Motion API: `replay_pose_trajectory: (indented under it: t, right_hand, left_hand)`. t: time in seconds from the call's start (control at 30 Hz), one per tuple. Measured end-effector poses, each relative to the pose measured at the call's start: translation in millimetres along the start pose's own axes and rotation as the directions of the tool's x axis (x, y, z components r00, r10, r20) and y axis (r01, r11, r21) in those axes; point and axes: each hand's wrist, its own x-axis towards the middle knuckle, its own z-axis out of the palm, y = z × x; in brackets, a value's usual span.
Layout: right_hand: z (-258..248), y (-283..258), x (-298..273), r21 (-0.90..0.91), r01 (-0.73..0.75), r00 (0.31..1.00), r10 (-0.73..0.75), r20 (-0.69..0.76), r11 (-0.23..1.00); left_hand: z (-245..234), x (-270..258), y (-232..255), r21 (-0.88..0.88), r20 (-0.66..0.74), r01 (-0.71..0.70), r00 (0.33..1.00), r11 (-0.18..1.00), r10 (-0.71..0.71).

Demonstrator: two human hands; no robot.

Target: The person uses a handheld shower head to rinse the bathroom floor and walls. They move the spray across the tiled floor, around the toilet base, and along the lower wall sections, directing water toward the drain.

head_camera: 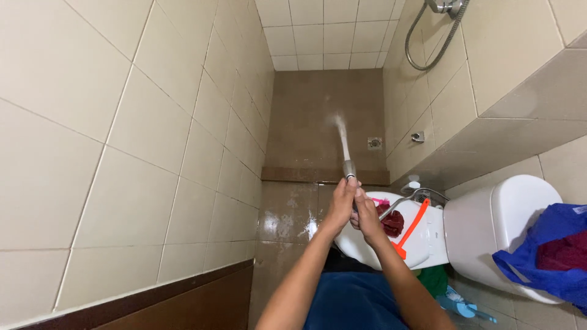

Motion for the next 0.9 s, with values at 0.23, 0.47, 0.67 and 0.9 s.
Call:
replay_pose_trajectory:
  t: [0.23,0.47,0.67,0.9]
  right_hand:
    - [3.0,-0.2,-14.1,-0.042,-0.05,0.999,0.05,0.011,0.998]
    - [-8.1,25.6,-13.4,-0.048,-0.08,0.995,0.083,0.063,0.996]
    - [-4.8,20.8,-8.3,-0.008,-0.103,0.994,0.103,0.047,0.995]
    - [-3.7,3.1,2.1,0.024,-0.092,0.996,0.092,0.023,0.995]
  left_hand:
    - [-1.1,-17.6,-1.4,0.045,-0.028,0.015,1.0,0.999,-0.014]
    - [-5.2,-24.2,-12.5,-0.006,-0.045,0.014,0.999,1.0,-0.015]
    - [-4.2,-21.9,1.2,0.019,-0.036,-0.011,0.999,1.0,0.012]
    - [3.0,-2.9,5.8,0.005,-0.06,0.028,0.998,1.0,-0.028]
